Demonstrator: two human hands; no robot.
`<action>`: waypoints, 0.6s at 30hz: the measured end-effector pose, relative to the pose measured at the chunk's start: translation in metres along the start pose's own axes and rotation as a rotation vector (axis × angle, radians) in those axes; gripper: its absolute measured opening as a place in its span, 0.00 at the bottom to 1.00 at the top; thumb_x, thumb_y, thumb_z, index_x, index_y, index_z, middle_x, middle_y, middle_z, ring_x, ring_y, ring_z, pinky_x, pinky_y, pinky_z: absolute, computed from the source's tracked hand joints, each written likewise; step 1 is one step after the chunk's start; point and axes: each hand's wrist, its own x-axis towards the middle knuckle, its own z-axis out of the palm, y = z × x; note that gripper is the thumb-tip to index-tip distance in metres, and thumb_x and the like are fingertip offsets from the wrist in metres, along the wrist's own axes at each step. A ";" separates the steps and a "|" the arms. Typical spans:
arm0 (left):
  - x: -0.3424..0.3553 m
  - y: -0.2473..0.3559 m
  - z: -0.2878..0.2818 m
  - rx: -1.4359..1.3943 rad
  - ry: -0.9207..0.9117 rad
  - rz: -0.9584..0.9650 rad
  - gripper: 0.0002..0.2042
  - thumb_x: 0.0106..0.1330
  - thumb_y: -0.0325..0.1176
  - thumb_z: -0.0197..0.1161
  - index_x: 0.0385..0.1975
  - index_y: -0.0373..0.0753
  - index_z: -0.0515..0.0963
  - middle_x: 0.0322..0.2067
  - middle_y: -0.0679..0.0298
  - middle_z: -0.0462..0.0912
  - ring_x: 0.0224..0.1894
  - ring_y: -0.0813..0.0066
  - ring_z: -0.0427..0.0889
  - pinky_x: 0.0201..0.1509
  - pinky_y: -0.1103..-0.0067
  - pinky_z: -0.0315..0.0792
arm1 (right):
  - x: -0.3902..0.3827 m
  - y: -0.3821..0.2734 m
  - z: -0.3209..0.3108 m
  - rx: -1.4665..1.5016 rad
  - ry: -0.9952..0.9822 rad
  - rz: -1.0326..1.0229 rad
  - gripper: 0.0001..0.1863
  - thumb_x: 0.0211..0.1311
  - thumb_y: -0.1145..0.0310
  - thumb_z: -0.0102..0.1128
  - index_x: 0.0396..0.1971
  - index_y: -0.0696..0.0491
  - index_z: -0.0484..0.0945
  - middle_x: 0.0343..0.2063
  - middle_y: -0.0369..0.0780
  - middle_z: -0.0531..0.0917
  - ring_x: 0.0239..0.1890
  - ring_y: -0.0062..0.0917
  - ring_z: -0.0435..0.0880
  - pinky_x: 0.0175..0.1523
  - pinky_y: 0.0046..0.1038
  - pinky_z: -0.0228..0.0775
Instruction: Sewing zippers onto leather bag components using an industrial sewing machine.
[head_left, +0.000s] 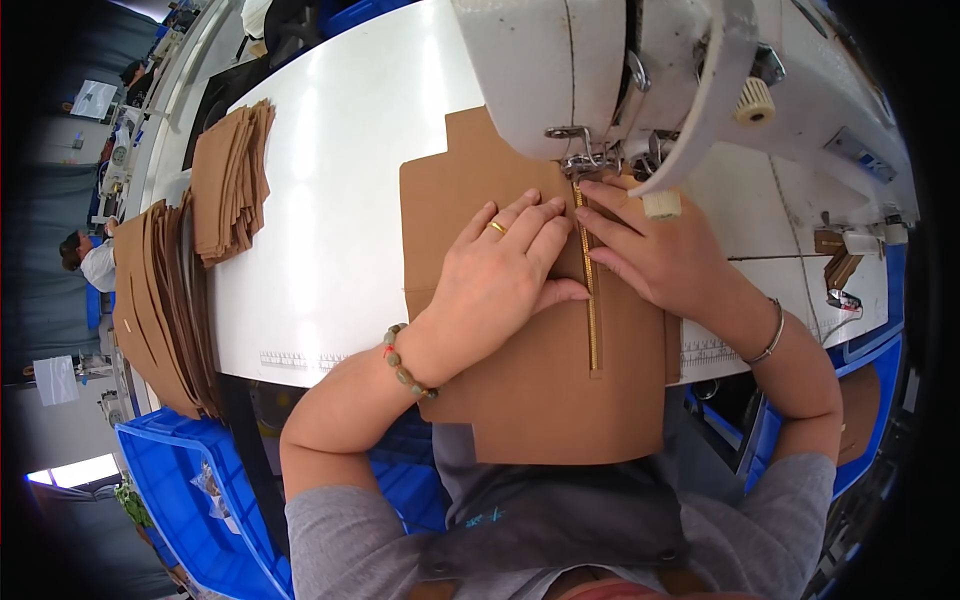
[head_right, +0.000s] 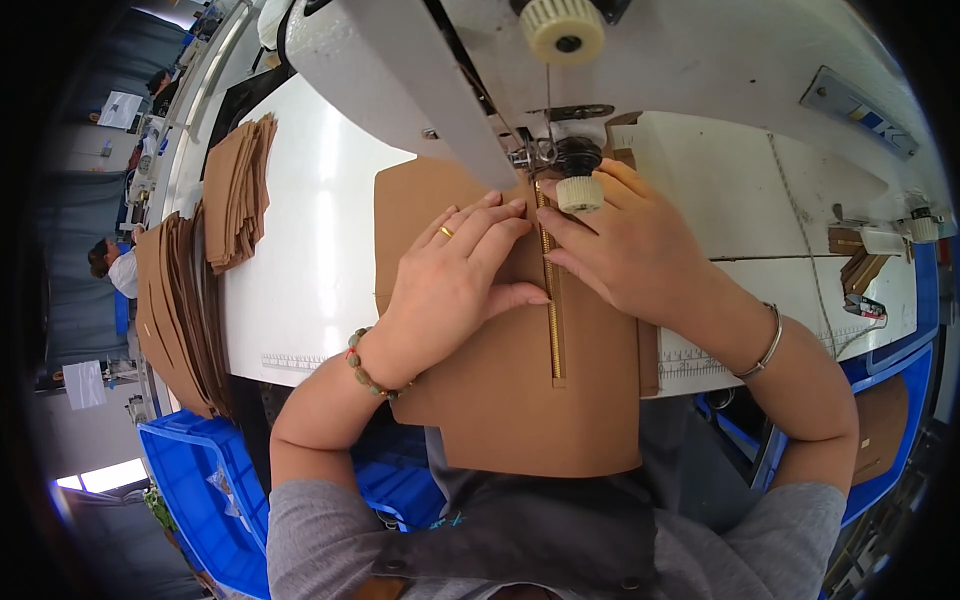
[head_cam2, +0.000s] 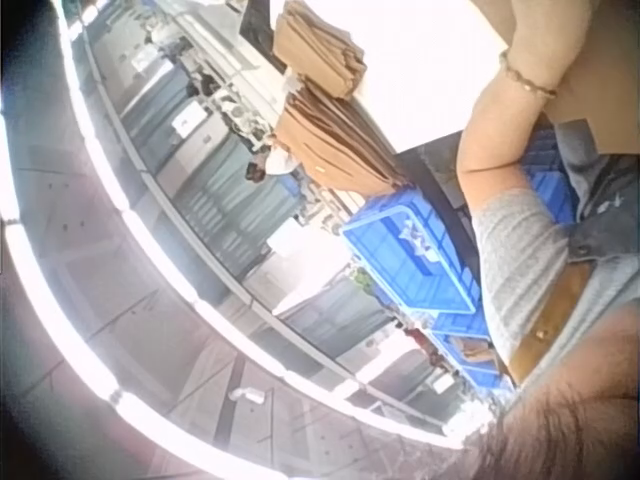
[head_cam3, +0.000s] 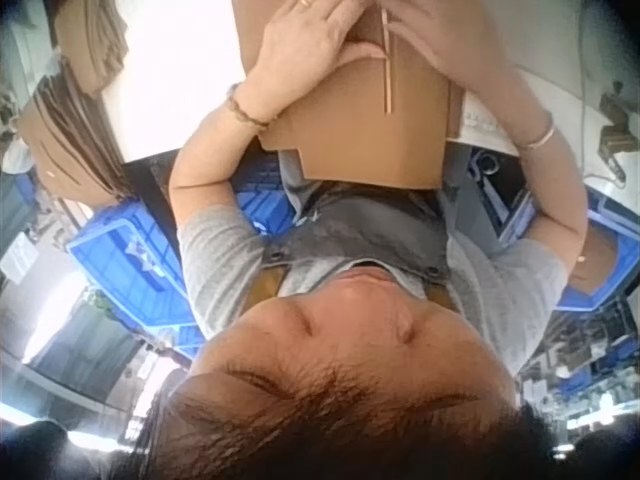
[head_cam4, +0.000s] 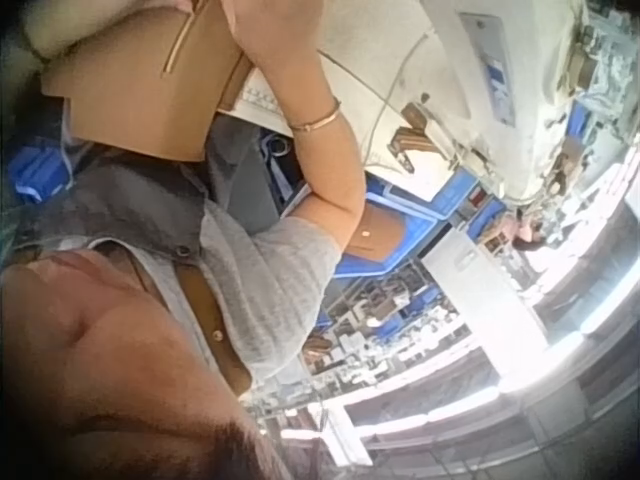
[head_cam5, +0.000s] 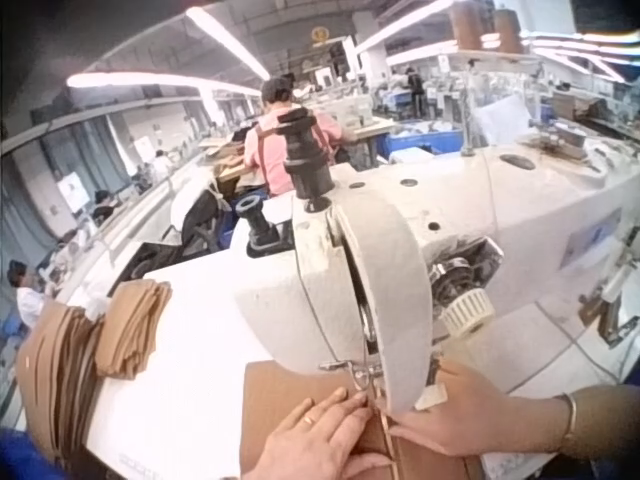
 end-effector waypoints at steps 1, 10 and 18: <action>0.000 0.000 0.000 0.000 -0.001 -0.003 0.32 0.56 0.53 0.74 0.56 0.37 0.79 0.59 0.61 0.82 0.67 0.59 0.78 0.67 0.59 0.75 | 0.001 0.000 -0.002 0.000 -0.012 0.003 0.23 0.61 0.59 0.71 0.52 0.56 0.85 0.53 0.42 0.84 0.57 0.38 0.81 0.71 0.45 0.68; 0.002 -0.002 -0.002 -0.003 0.022 0.021 0.36 0.53 0.53 0.75 0.59 0.36 0.80 0.61 0.60 0.81 0.65 0.58 0.79 0.67 0.63 0.75 | -0.001 -0.002 -0.004 0.024 -0.033 0.031 0.26 0.57 0.56 0.74 0.52 0.55 0.85 0.53 0.41 0.84 0.58 0.37 0.80 0.73 0.47 0.64; 0.005 -0.006 -0.001 -0.026 0.024 0.019 0.35 0.51 0.53 0.75 0.57 0.36 0.81 0.61 0.61 0.82 0.64 0.58 0.80 0.66 0.66 0.75 | -0.001 0.000 -0.001 0.006 -0.030 0.041 0.26 0.55 0.55 0.74 0.51 0.55 0.85 0.53 0.40 0.84 0.57 0.36 0.79 0.72 0.47 0.64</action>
